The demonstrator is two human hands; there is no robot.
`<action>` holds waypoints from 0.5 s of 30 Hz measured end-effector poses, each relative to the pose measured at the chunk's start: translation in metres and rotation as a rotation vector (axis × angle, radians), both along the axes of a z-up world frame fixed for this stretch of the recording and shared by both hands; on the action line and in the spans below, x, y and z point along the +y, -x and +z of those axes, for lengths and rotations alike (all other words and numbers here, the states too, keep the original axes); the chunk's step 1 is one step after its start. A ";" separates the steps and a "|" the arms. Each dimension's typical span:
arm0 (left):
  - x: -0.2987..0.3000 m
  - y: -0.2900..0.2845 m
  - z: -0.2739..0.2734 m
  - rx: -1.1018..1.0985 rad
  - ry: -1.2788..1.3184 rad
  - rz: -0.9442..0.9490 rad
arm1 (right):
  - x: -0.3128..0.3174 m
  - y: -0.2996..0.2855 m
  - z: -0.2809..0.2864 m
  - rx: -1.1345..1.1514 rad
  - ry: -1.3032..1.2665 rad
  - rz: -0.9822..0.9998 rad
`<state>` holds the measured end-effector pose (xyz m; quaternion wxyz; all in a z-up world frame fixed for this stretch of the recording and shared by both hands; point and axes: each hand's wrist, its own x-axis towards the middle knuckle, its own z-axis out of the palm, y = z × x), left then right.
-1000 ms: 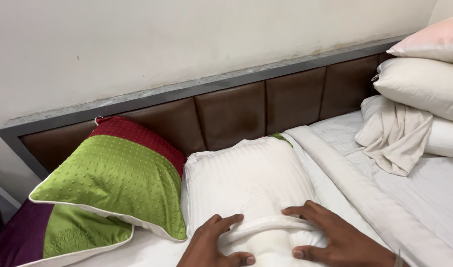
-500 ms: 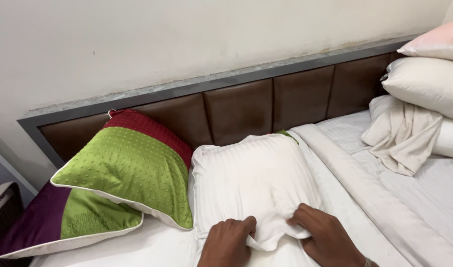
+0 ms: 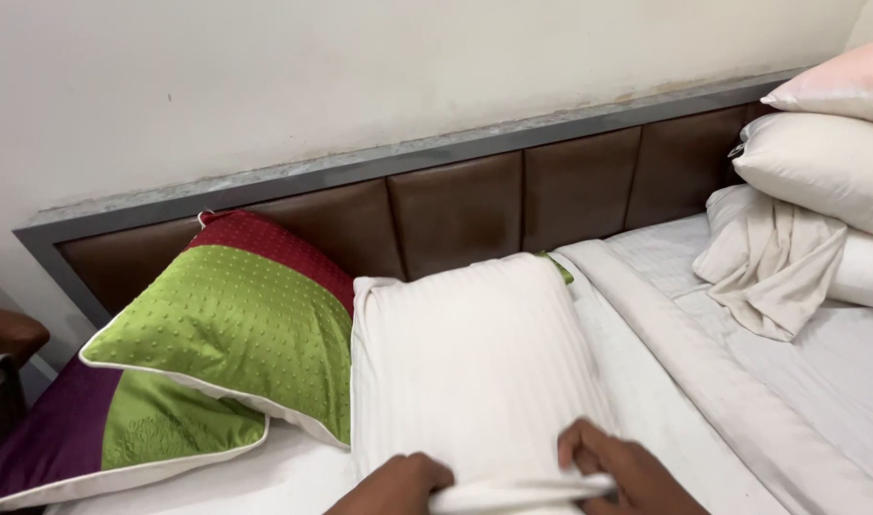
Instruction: The person inserts a white pillow into a white pillowcase on a bed. They first attempt to insert the pillow into a satin pillowcase, then switch to a different white pillowcase, pulling the fabric over the pillow and tucking the edges to secure it.
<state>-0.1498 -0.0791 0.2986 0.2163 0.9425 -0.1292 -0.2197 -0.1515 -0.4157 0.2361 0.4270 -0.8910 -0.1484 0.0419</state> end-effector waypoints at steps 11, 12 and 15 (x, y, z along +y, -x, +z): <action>0.007 0.014 0.046 0.217 0.048 -0.060 | -0.005 0.017 0.045 0.293 0.095 0.078; 0.012 0.014 0.045 0.162 0.096 -0.037 | -0.012 0.016 0.040 0.112 0.064 0.107; 0.040 0.001 0.017 0.055 0.133 0.017 | -0.021 0.020 0.053 -0.014 0.054 0.092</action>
